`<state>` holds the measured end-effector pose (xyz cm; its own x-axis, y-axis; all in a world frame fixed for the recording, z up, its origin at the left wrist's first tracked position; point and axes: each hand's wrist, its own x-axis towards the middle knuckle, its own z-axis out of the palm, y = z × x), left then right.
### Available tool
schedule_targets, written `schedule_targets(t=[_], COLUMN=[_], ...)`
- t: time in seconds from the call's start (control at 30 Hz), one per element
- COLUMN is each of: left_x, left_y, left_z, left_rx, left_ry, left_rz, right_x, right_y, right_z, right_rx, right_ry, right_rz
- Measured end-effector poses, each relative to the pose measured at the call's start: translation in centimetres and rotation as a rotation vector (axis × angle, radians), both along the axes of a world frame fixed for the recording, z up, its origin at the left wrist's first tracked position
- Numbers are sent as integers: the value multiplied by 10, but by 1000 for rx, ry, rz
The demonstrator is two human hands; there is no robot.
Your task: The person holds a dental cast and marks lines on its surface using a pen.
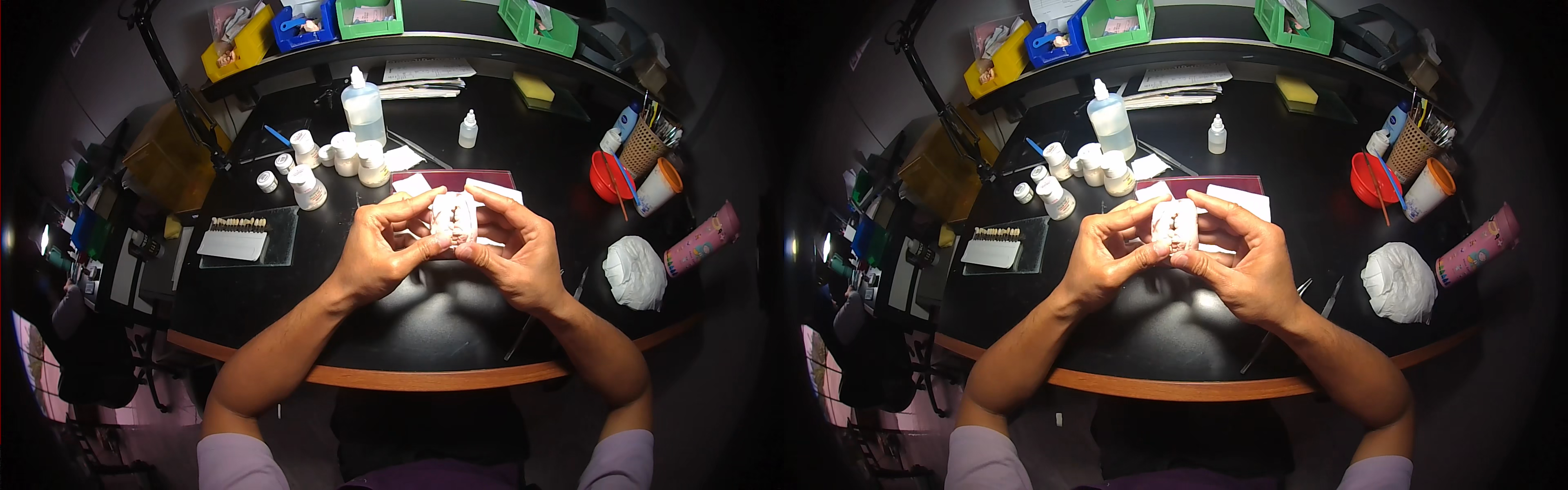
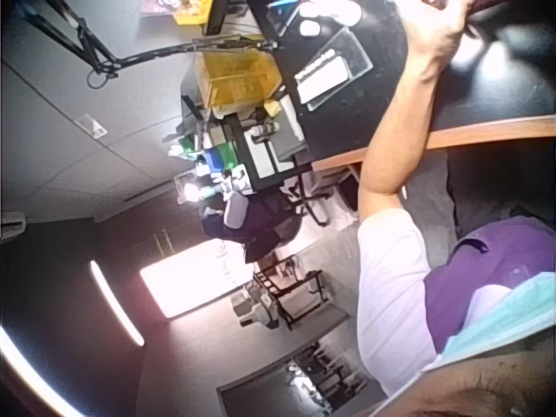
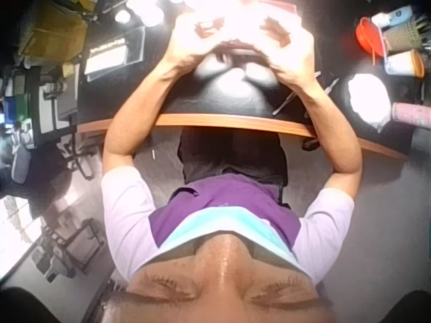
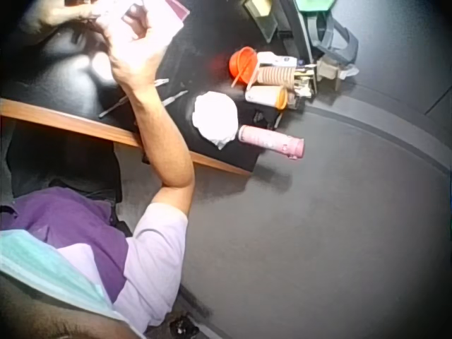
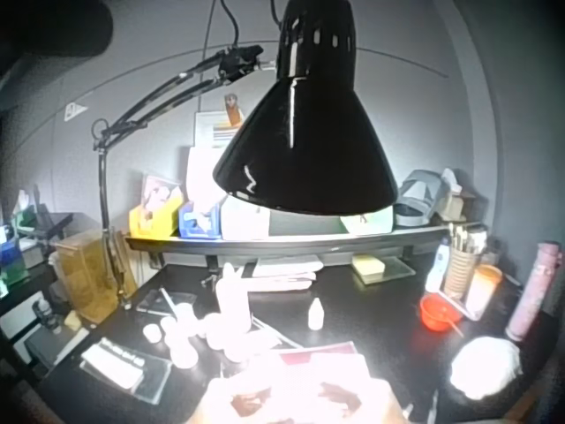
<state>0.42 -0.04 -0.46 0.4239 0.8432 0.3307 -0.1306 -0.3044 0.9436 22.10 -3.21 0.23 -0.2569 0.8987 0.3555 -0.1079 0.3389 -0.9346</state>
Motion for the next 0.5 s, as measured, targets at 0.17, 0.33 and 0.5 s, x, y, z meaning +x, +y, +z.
schedule_targets(t=[0.17, 0.33, 0.5], left_x=[-1, 1, 0], left_y=[-1, -1, -2], left_z=[0, 1, 1], left_rx=[19, 4, -8], left_ry=[-13, -50, -56], left_rz=[-1, -6, -6], right_x=[0, 0, -1], right_y=[0, 0, 0], right_z=[1, 0, 1], right_rx=[25, 48, 53], right_ry=[1, 15, 11], right_rz=[5, 15, 10])
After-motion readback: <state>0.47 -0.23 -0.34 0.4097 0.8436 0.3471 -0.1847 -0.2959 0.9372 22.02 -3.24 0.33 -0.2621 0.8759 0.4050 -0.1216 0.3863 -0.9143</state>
